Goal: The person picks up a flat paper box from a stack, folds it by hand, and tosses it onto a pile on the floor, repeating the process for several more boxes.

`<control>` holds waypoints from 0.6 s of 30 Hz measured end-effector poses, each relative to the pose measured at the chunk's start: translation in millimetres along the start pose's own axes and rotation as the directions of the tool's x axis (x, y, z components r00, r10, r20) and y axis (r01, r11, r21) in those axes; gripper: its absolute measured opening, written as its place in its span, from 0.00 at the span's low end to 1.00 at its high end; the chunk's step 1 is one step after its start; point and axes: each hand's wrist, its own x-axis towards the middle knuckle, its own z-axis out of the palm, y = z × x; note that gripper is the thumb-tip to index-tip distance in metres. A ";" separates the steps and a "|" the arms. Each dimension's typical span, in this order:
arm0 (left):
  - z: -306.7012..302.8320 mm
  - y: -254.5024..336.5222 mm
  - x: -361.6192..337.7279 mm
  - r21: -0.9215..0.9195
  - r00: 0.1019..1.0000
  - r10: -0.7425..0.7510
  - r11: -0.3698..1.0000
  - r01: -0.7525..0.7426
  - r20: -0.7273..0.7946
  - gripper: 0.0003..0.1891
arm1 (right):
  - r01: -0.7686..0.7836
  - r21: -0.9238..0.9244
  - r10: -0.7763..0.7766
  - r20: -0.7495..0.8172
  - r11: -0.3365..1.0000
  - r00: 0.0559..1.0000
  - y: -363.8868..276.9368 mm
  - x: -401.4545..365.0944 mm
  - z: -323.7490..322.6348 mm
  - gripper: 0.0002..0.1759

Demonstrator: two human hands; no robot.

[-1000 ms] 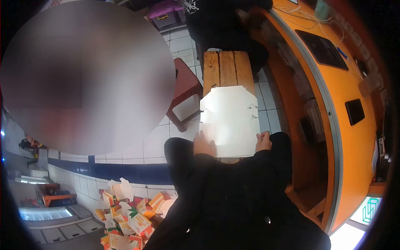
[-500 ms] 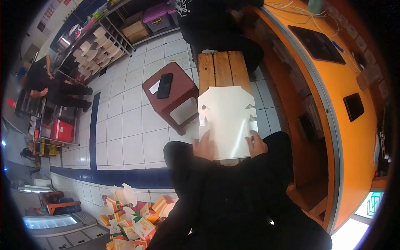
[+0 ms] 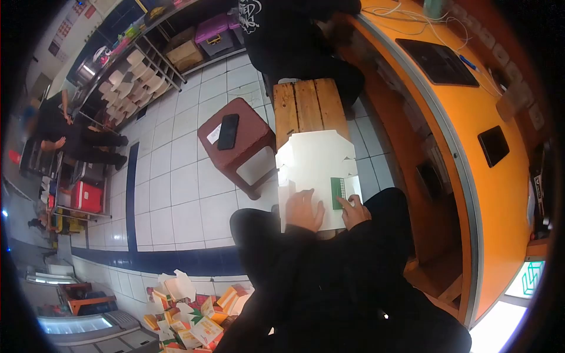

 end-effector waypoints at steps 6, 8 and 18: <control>98.1 -4.9 25.5 -0.429 0.871 -0.291 0.780 0.456 0.397 0.21 | -0.009 0.104 0.015 -0.055 0.995 0.998 6.7 -8.1 -6.3 0.31; 100.8 -5.1 36.1 -0.413 0.873 -0.302 0.789 0.455 0.384 0.19 | 0.023 0.132 0.009 -0.237 0.991 0.971 11.5 -14.9 -9.0 0.35; 112.0 -11.3 33.4 -0.638 0.783 -0.350 0.455 0.622 0.514 0.14 | -0.063 0.673 0.267 -0.205 0.737 0.942 11.6 -24.8 -6.3 0.18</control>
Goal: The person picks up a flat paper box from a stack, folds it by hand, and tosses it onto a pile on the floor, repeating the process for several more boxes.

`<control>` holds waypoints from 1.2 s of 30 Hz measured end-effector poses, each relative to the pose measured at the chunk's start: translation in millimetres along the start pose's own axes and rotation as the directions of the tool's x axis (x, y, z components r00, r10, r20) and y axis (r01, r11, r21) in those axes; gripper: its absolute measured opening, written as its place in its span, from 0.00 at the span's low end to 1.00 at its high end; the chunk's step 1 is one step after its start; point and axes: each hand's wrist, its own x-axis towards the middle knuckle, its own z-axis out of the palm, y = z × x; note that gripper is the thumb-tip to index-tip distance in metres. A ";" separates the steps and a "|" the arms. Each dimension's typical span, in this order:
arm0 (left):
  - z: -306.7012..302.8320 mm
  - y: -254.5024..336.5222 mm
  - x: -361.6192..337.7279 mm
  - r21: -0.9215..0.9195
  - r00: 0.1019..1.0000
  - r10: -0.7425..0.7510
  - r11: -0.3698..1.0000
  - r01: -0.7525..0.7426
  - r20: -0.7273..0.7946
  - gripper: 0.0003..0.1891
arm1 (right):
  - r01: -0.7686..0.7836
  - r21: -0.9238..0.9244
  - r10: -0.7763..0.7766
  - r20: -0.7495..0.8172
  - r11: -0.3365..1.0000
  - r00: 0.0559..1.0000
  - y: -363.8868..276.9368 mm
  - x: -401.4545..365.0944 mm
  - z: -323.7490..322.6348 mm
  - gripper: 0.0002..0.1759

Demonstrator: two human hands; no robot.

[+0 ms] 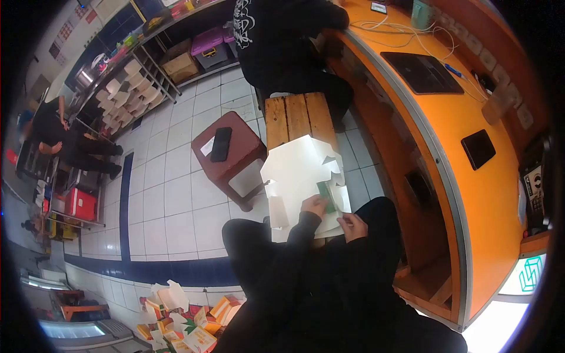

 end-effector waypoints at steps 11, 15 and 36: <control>25.4 51.0 -61.1 0.502 0.992 0.118 0.861 -0.082 -0.042 0.18 | 0.220 -0.206 -0.243 -0.095 0.954 0.965 6.9 10.2 13.0 0.08; 12.5 36.7 -54.7 0.430 0.984 0.136 0.886 -0.174 0.118 0.20 | -0.046 -0.041 0.044 -0.051 0.998 0.998 16.1 19.1 20.9 0.12; -124.8 90.7 -95.4 -0.301 0.991 -0.083 0.947 0.111 0.104 0.25 | 0.013 0.076 -0.006 -0.094 0.997 0.996 -7.9 10.0 9.5 0.11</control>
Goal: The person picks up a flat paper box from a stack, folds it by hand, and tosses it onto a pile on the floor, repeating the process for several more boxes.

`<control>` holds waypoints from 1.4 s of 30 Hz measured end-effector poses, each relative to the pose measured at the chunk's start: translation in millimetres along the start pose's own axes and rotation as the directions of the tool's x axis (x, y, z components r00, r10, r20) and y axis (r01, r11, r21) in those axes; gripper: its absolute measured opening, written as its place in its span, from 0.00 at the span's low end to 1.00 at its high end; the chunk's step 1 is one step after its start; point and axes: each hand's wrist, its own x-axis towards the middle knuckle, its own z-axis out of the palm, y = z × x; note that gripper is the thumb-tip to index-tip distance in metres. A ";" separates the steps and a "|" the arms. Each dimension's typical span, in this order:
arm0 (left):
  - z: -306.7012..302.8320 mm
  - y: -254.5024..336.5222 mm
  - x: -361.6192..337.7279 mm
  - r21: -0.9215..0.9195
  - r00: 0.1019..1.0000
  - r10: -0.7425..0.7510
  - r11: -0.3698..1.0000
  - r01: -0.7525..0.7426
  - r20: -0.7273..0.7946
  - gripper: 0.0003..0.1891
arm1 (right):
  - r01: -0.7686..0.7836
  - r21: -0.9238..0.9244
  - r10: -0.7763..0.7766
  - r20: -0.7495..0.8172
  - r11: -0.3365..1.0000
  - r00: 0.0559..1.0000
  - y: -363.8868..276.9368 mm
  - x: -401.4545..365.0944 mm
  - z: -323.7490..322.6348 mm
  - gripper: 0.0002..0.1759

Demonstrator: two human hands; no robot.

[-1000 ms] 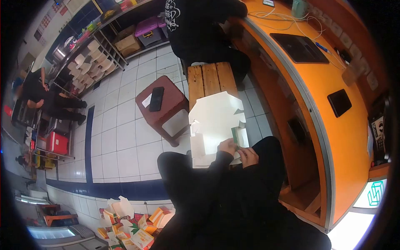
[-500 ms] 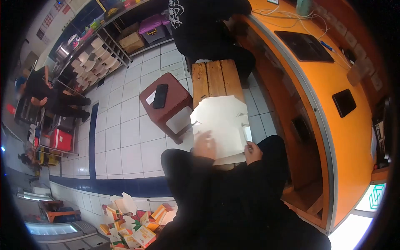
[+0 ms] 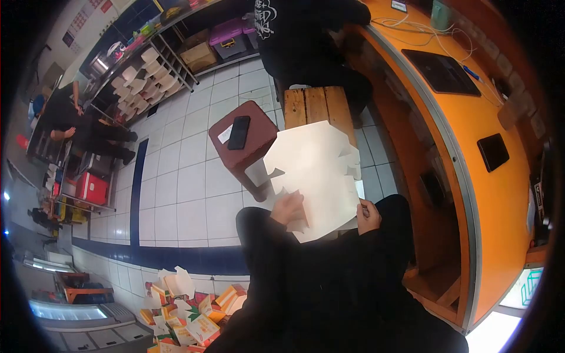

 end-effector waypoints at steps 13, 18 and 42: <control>-4.4 -42.2 31.2 0.065 0.945 0.015 0.998 0.006 -0.328 0.21 | 0.696 -0.228 -0.599 0.373 0.681 0.708 -116.4 -41.2 3.4 0.23; 1.4 -54.8 37.9 0.035 0.929 0.054 0.998 -0.044 -0.366 0.19 | 0.795 -0.228 -0.686 0.409 0.562 0.602 -103.1 -51.2 29.2 0.11; 7.8 -52.1 12.2 -0.454 0.984 -0.082 0.891 0.002 -0.158 0.30 | 0.050 -0.187 0.019 0.350 0.981 0.937 -58.9 -51.2 59.1 0.11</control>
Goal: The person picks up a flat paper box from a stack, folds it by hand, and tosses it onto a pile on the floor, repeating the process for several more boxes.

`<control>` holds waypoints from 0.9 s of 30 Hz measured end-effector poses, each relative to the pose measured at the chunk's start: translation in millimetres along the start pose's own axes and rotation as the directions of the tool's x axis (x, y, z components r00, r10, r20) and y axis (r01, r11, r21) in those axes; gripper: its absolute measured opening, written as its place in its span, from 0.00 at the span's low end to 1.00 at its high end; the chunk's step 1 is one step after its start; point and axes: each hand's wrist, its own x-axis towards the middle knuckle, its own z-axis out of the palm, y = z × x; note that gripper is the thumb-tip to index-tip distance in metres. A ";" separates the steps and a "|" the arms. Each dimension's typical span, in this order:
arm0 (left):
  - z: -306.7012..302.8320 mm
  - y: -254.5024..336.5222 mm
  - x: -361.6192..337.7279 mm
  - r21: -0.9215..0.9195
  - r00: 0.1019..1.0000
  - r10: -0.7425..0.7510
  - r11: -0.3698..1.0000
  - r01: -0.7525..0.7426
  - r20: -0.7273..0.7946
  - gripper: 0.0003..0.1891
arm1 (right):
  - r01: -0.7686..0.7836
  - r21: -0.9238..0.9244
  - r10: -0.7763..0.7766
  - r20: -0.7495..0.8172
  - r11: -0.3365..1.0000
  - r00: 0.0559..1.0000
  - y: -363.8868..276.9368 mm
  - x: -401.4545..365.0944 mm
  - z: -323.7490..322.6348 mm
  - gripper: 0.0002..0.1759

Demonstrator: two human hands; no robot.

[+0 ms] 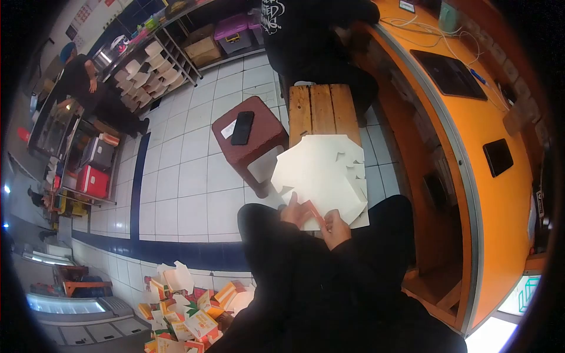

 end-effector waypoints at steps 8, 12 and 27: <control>-50.7 0.4 54.9 0.564 0.920 0.360 0.797 -0.217 -0.155 0.20 | -0.005 -0.193 0.029 0.119 0.981 0.993 5.2 10.2 12.2 0.11; -26.0 2.8 21.1 0.745 0.900 0.368 0.662 -0.077 -0.234 0.19 | -0.002 -0.221 0.028 0.112 0.975 0.993 12.1 16.0 20.9 0.13; -3.8 -56.9 -2.6 0.738 0.795 0.600 0.579 -0.348 -0.096 0.15 | 0.047 -0.071 -0.044 0.047 0.996 0.998 16.2 26.3 30.5 0.16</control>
